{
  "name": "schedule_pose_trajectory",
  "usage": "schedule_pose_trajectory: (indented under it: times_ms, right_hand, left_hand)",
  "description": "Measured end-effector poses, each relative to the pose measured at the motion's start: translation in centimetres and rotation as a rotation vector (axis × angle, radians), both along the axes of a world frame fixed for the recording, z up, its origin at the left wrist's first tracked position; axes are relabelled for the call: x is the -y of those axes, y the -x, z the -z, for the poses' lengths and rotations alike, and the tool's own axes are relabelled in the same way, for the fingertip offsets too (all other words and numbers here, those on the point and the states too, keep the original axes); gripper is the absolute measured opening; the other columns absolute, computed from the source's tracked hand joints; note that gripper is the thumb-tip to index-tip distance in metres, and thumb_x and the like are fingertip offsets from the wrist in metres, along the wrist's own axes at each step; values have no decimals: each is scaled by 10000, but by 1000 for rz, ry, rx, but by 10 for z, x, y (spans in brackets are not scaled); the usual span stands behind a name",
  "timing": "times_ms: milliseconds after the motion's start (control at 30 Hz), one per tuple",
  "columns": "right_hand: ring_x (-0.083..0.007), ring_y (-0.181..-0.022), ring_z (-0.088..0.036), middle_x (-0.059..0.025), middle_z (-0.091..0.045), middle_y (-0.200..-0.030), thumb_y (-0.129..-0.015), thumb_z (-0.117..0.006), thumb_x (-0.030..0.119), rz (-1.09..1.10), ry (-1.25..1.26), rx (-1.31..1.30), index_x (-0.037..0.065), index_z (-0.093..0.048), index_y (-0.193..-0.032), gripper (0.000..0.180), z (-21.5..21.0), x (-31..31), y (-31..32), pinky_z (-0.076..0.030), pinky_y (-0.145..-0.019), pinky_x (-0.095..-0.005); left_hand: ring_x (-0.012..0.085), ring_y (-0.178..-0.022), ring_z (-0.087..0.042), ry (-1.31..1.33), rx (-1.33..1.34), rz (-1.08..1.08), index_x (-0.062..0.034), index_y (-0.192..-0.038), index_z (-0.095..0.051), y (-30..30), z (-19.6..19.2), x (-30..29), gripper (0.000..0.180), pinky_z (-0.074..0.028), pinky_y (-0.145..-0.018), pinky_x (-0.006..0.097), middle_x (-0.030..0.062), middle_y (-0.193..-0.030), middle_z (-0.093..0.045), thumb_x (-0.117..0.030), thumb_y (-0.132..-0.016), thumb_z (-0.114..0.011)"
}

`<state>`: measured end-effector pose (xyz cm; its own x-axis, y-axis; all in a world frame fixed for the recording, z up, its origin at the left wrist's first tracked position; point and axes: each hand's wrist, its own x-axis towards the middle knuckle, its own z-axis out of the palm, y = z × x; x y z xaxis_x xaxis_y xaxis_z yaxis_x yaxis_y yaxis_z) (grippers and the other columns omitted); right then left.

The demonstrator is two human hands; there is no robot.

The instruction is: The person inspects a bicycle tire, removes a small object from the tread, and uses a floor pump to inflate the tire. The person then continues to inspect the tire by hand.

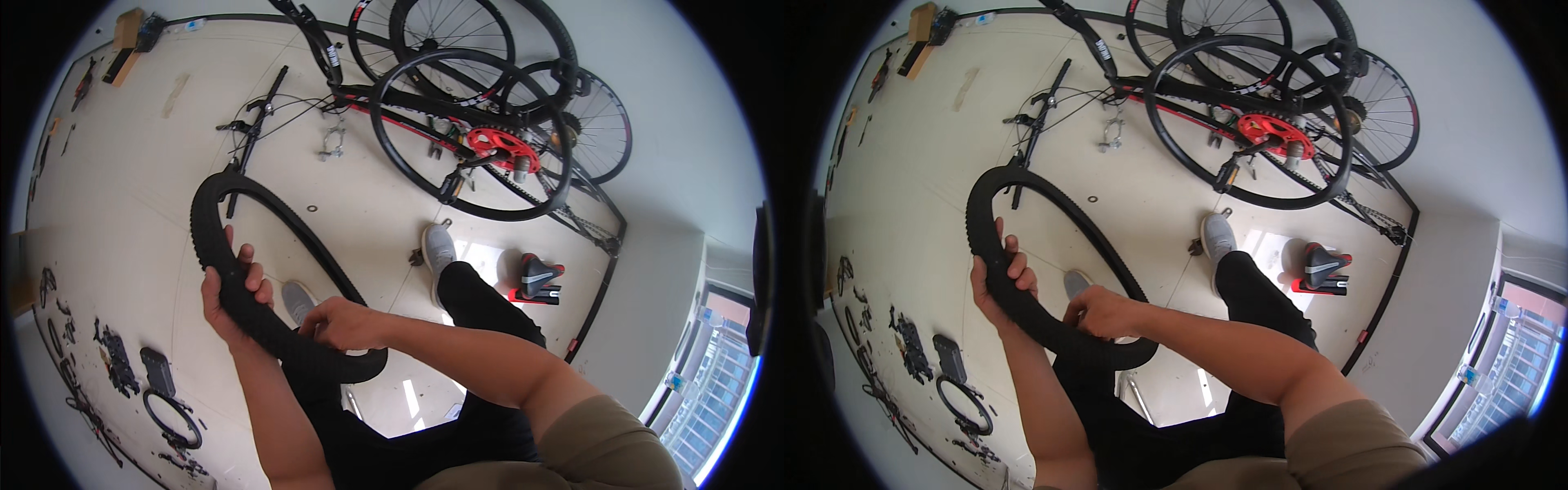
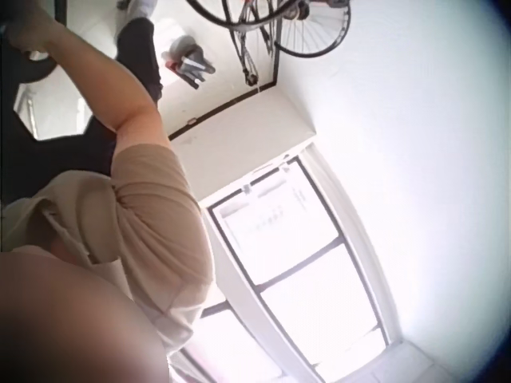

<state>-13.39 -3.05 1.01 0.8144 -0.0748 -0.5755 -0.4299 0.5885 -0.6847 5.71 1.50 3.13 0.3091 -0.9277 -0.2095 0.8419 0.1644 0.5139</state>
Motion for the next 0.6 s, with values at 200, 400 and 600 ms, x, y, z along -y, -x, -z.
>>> schedule_pose_trajectory:
  times_ms: [200, 400, 600]
  right_hand:
    - [-183, -696, -617, -118, -690, -858, -792, -619, 13, -8, -21, -18, -40, -710, -1058, 286, -2, 3, -1, -498, -582, -310]
    - [-172, -705, -615, -111, -681, -894, -803, -655, 34, -61, 4, -100, -50, -696, -1095, 307, 4, -1, -2, -497, -590, -296]
    - [-236, -821, -677, -160, -696, -911, -790, -650, 11, 26, 120, -116, -44, -720, -1036, 262, -6, 5, -1, -545, -682, -318]
  left_hand:
    - [158, -745, -533, -13, 20, -1, 16, -1548, -262, 4, -2, 2, 682, -498, -576, 273, 170, -1199, -561, -354, -1030, -506]
    - [161, -738, -527, -30, 41, -5, 18, -1538, -292, 7, -3, 3, 661, -499, -580, 270, 161, -1178, -567, -361, -1036, -495]
    - [199, -883, -602, -120, 86, -43, 2, -1508, -360, 10, -6, 4, 749, -534, -730, 333, 180, -1274, -565, -551, -1012, -455]
